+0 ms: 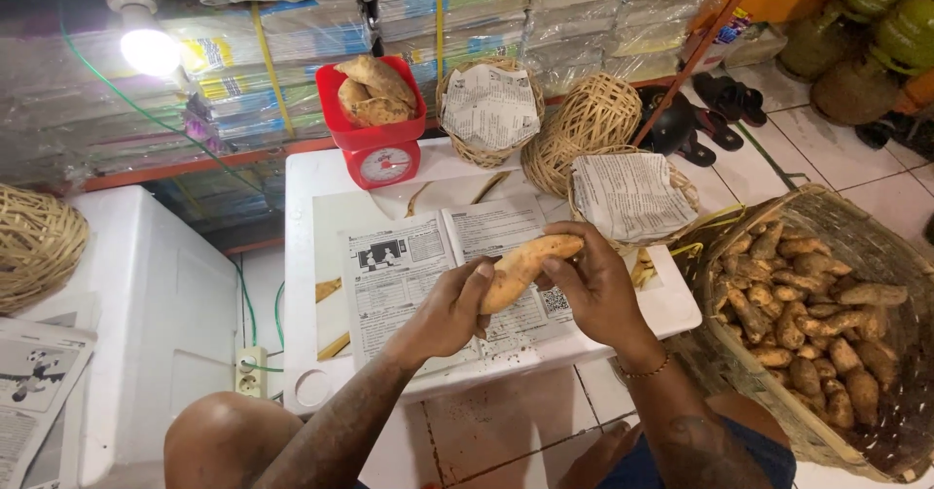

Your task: A person is peeling the skin off a sweet potato by hand while sitting at a low table with baskets of potatoes and a scale.

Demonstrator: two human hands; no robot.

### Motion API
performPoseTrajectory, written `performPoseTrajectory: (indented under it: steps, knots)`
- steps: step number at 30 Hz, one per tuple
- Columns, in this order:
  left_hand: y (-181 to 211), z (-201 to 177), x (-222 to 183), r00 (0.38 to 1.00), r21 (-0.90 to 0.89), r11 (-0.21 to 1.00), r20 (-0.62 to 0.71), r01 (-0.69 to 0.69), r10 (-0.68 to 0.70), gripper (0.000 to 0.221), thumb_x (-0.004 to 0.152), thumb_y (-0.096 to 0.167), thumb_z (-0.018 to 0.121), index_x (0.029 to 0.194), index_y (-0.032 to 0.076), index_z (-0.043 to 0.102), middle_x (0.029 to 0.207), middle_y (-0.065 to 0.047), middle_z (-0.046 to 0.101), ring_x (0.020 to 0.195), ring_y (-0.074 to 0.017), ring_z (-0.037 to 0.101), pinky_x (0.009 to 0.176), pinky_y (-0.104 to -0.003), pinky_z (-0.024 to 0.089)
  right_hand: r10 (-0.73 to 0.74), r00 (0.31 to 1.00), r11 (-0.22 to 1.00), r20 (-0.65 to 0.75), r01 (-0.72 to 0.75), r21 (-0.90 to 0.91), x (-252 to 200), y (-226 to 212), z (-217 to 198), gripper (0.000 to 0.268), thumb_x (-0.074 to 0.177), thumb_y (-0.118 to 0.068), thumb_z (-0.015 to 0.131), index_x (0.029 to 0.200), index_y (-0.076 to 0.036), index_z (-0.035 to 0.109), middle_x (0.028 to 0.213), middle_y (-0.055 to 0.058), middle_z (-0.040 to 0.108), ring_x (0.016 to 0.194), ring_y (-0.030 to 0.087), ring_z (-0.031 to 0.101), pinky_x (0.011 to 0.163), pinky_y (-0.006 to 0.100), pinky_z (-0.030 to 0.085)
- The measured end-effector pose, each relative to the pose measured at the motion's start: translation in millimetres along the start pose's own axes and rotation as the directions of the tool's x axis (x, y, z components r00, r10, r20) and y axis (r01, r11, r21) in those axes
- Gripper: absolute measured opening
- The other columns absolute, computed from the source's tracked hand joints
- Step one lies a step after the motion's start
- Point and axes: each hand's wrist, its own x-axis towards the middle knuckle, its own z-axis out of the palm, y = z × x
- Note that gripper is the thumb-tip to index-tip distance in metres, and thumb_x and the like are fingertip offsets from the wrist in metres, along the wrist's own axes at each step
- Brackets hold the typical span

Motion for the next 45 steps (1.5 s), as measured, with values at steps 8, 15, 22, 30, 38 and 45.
performPoseTrajectory:
  steps: [8,15,22,30,38,45]
  knots:
    - [19,-4,-4,0.994,-0.286,0.958,0.103,-0.018,0.049,0.05,0.104,0.022,0.05,0.146,-0.003,0.04,0.109,-0.021,0.058,0.095,-0.0257,0.066,0.083,-0.043,0.064,-0.147,0.989,0.984,0.003,0.146,0.097,-1,0,16,0.063,0.1,-0.006,0.055,0.156,-0.004,0.027,0.134,0.02,0.06,0.102,0.018,0.065,0.09,0.034,0.058]
    - [75,-53,8,0.856,-0.37,0.925,-0.503,-0.087,-0.121,0.065,0.09,0.023,0.074,0.143,-0.007,0.05,0.124,-0.029,0.059,0.118,-0.038,0.062,0.099,-0.051,0.056,-0.024,0.999,0.997,-0.041,0.021,-0.072,-6,-13,-20,0.045,0.093,-0.003,0.066,0.137,0.001,0.059,0.116,0.02,0.072,0.085,0.022,0.071,0.08,0.037,0.06]
    - [63,-190,90,0.632,0.076,0.99,-0.775,0.115,-0.014,0.053,0.082,0.053,0.083,0.125,0.022,0.073,0.104,-0.012,0.076,0.097,-0.0285,0.076,0.086,-0.041,0.063,-0.027,0.999,0.95,0.03,0.035,-0.31,-12,-5,-37,0.038,0.086,-0.004,0.077,0.124,-0.006,0.075,0.098,0.013,0.08,0.076,0.021,0.076,0.075,0.037,0.061]
    - [38,-262,164,0.646,0.442,0.821,-0.754,0.362,0.121,0.049,0.087,0.06,0.07,0.11,0.017,0.077,0.097,-0.011,0.076,0.1,-0.0329,0.073,0.085,-0.047,0.06,-0.051,0.997,0.912,0.063,0.072,-0.404,-7,-1,-44,0.035,0.085,-0.002,0.075,0.119,-0.012,0.078,0.092,0.013,0.081,0.071,0.023,0.078,0.075,0.043,0.06]
    - [37,-249,186,0.54,0.452,0.745,-0.828,0.49,0.148,0.065,0.088,0.071,0.055,0.121,0.018,0.073,0.121,-0.014,0.07,0.112,-0.0323,0.062,0.087,-0.048,0.051,-0.089,0.987,0.846,0.133,0.145,-0.513,-11,11,-53,0.035,0.088,-0.019,0.076,0.122,-0.012,0.07,0.106,0.002,0.079,0.081,0.012,0.073,0.077,0.03,0.061]
    - [39,-248,176,0.53,0.41,0.77,-0.841,0.49,0.11,0.059,0.089,0.071,0.058,0.118,0.021,0.072,0.127,-0.012,0.065,0.121,-0.0304,0.056,0.094,-0.048,0.048,-0.082,0.985,0.857,0.155,0.149,-0.493,-12,10,-55,0.036,0.089,-0.018,0.076,0.124,-0.011,0.07,0.106,0.003,0.078,0.081,0.013,0.073,0.076,0.03,0.061]
